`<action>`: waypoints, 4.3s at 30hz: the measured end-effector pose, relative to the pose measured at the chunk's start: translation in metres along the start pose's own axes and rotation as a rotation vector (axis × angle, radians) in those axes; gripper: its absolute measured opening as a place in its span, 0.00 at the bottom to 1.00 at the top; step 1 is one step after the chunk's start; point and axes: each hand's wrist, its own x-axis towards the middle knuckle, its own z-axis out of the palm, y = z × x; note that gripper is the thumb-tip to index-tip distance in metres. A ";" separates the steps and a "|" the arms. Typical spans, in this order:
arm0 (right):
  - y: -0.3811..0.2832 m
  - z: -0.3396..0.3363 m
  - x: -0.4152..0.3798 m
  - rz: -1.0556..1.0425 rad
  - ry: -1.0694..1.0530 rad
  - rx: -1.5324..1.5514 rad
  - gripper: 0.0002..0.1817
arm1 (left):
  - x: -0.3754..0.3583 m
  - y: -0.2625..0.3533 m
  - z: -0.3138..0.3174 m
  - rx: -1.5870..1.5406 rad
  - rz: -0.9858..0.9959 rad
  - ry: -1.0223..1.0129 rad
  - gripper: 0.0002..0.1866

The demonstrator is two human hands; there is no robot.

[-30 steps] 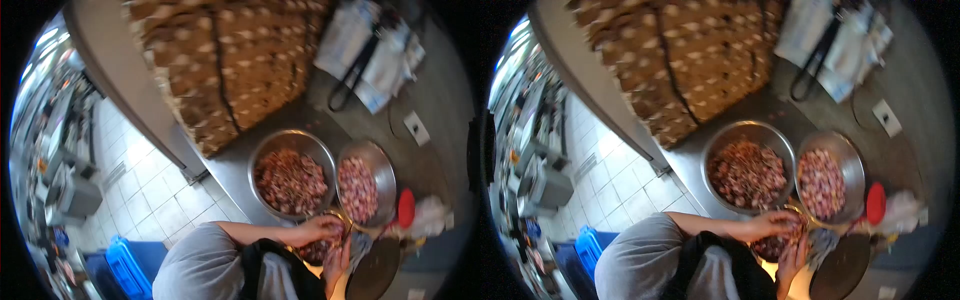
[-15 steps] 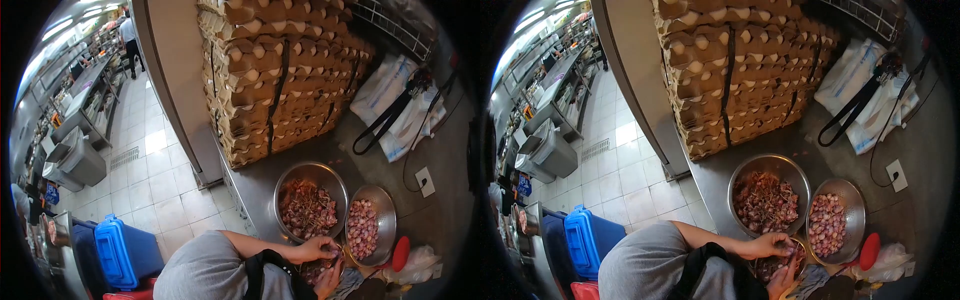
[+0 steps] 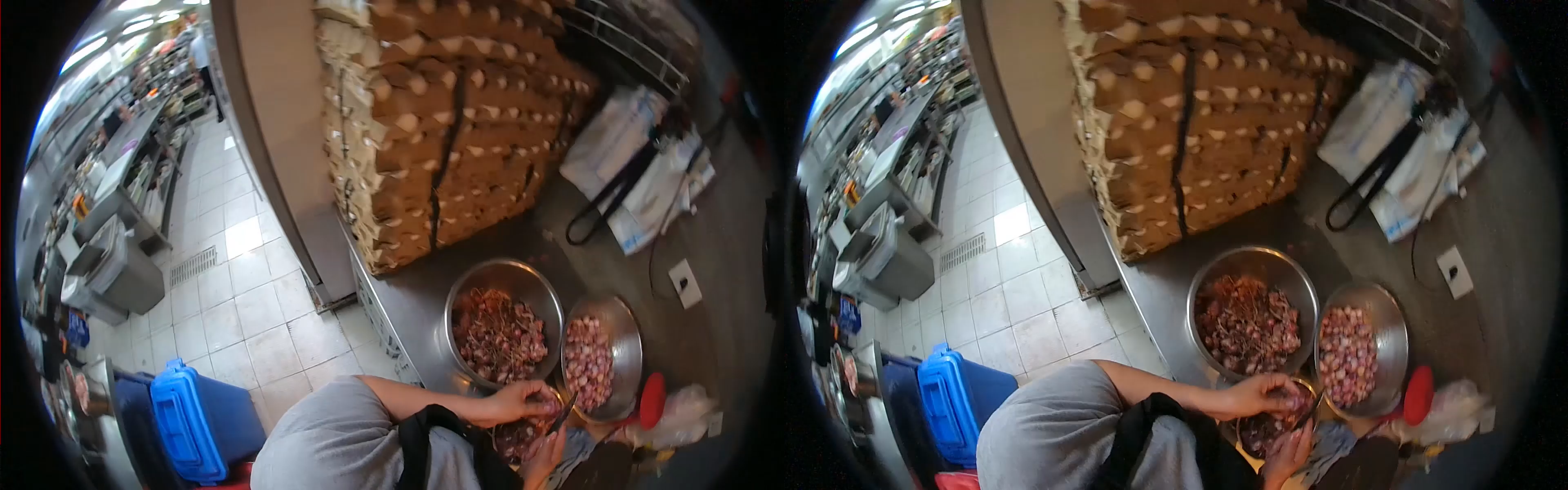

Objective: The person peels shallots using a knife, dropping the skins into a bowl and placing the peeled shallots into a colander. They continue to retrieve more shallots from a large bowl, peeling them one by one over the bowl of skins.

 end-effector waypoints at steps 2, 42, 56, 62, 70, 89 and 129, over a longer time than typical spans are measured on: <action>-0.034 0.018 -0.013 -0.038 -0.051 0.118 0.25 | -0.003 0.003 0.005 -0.135 0.016 -0.012 0.11; -0.056 -0.010 -0.015 0.139 -0.186 0.037 0.22 | 0.018 -0.015 0.025 -0.120 -0.210 0.061 0.08; -0.055 0.000 -0.019 0.041 -0.105 -0.036 0.21 | 0.016 -0.013 0.027 -0.065 -0.181 0.074 0.09; -0.046 0.002 -0.014 0.058 -0.076 -0.014 0.21 | 0.014 -0.014 0.021 -0.012 -0.197 0.014 0.09; -0.048 0.000 -0.012 0.060 -0.020 0.070 0.22 | 0.016 -0.013 0.019 -0.133 -0.264 -0.017 0.12; -0.052 0.002 -0.013 -0.139 -0.056 -0.295 0.22 | 0.014 -0.017 0.023 -0.093 -0.111 0.097 0.12; -0.060 0.004 -0.016 0.375 -0.098 0.145 0.23 | 0.017 -0.015 0.026 -0.221 -0.181 0.071 0.06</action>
